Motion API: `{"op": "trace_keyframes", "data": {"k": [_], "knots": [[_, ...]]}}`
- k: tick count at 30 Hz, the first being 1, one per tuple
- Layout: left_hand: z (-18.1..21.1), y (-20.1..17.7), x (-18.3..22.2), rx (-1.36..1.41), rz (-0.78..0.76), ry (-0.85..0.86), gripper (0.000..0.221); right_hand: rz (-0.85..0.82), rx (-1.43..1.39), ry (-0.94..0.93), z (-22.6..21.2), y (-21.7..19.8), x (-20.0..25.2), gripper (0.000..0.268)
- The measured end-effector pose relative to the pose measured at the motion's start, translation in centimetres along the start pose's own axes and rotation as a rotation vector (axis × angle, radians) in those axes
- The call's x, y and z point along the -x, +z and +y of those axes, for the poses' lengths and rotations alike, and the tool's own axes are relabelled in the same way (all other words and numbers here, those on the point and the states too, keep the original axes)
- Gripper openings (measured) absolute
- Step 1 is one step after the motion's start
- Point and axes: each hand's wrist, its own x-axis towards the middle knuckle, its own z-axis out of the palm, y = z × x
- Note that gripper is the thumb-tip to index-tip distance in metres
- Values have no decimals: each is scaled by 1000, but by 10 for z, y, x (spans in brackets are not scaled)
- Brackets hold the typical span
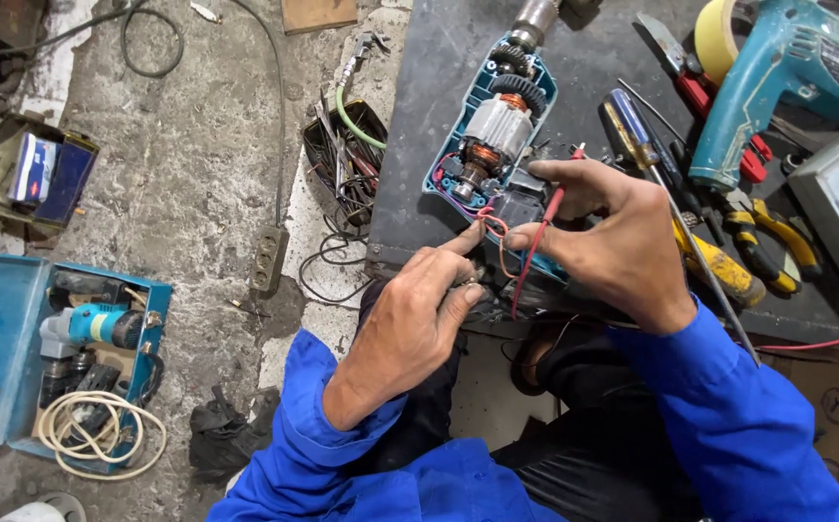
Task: Repairing the internal wiring and components of an electric drill on a workbench
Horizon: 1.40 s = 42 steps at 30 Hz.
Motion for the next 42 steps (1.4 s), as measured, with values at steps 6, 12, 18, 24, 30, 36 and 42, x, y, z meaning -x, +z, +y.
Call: {"op": "trace_keyframes", "data": {"k": [6, 12, 18, 24, 30, 36, 42], "knots": [[9, -5, -3, 162, 30, -140, 8, -45, -368, 135, 13, -10, 5, 52], [-3, 4, 6, 398, 134, -171, 13, -102, -465, 83, 31, -11, 14, 36], [13, -5, -6, 213, 22, 56, 18, -99, -369, 10, 28, -8, 16, 49], [16, 1, -4, 195, 21, 67, 18, -37, -348, -7, 30, -5, 18, 45], [30, -6, -9, 87, -69, 47, 12, 8, -306, -47, 33, -1, 18, 43], [41, -4, -11, 81, -253, 56, 11, 67, -315, -31, 30, 4, 17, 41], [41, 3, -10, 117, -239, 24, 15, 92, -343, -19, 32, 6, 17, 39]]}}
